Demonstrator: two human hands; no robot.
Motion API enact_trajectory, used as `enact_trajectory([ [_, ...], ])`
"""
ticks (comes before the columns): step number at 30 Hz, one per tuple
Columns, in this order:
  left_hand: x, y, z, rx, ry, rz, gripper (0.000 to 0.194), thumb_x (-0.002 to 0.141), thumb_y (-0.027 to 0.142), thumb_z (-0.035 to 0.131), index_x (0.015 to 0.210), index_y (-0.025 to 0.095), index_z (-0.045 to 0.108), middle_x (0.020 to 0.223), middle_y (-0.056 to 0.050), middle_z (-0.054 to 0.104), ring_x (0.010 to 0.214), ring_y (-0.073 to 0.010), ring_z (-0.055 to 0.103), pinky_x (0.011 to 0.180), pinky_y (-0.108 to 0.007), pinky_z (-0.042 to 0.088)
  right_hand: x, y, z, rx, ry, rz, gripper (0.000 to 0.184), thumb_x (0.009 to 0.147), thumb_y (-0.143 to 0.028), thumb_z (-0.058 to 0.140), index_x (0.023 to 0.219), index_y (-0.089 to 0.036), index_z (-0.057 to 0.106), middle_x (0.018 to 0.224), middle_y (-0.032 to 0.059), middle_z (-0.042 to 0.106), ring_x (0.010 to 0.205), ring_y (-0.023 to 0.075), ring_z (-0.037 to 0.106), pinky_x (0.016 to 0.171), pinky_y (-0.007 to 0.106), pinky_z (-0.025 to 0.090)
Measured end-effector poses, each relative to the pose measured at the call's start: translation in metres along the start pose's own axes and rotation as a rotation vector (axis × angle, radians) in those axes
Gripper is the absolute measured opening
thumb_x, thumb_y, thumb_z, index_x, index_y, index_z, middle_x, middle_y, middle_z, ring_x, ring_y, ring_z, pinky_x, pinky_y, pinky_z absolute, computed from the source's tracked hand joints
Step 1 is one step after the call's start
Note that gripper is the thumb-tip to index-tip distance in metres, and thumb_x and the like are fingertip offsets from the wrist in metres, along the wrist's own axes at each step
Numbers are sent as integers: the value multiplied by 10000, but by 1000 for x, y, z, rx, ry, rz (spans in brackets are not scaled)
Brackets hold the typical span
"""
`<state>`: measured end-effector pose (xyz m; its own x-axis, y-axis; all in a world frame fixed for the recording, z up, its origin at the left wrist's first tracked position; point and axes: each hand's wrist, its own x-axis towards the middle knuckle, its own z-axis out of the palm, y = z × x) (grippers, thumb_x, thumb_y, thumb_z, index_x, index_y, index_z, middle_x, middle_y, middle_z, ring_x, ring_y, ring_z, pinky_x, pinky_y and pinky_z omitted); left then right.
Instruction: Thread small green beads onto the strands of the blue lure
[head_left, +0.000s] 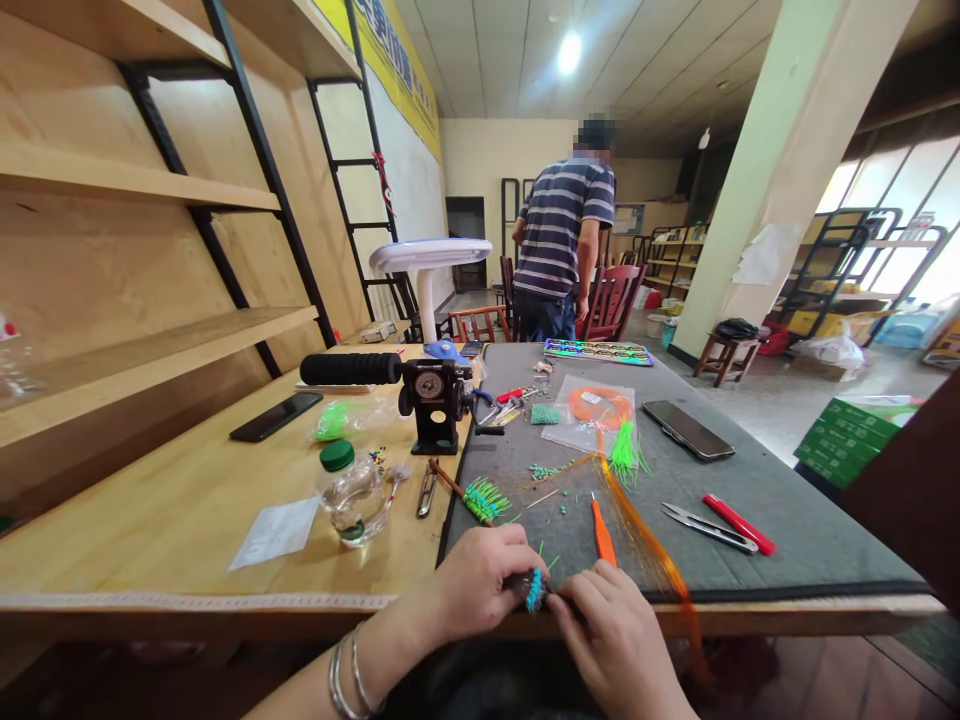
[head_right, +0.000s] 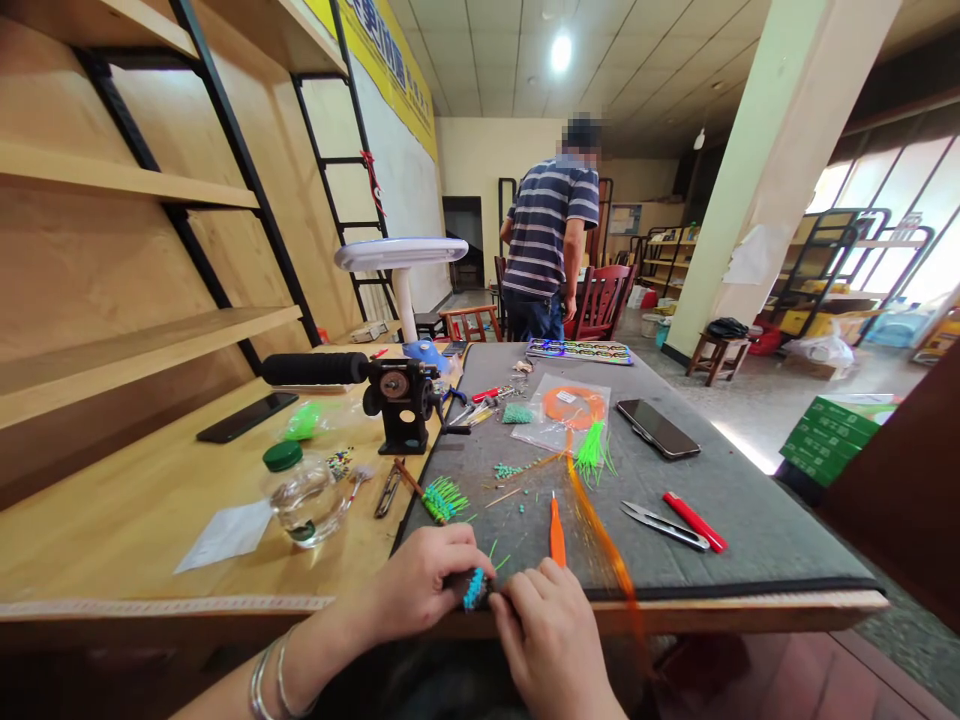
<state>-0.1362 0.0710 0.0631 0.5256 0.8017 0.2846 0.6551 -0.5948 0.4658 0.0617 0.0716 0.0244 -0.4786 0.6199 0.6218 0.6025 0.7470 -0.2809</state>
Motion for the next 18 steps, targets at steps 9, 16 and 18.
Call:
enact_trajectory([
  [9,-13,-31,-19,179,78,-138,262,787,102,509,945,212,687,837,-41,611,760,-170,582,670,-247,401,-8,7,9,-42,79,-82,235,917,-216,466,692,-212,535,616,2,554,619,161,483,644,285,317],
  [16,-33,-9,-20,-43,166,-195,262,812,127,507,992,199,682,825,-50,637,756,-161,578,677,-238,402,-8,2,1,-72,106,-91,145,897,-254,499,793,-218,593,650,17,615,631,178,552,639,294,391],
  [18,-49,3,-10,-195,204,-273,176,818,185,548,918,190,693,771,-40,641,708,-149,563,654,-230,394,-14,1,-1,-78,136,-131,126,876,-280,533,944,-208,611,710,35,663,655,189,597,636,297,434],
])
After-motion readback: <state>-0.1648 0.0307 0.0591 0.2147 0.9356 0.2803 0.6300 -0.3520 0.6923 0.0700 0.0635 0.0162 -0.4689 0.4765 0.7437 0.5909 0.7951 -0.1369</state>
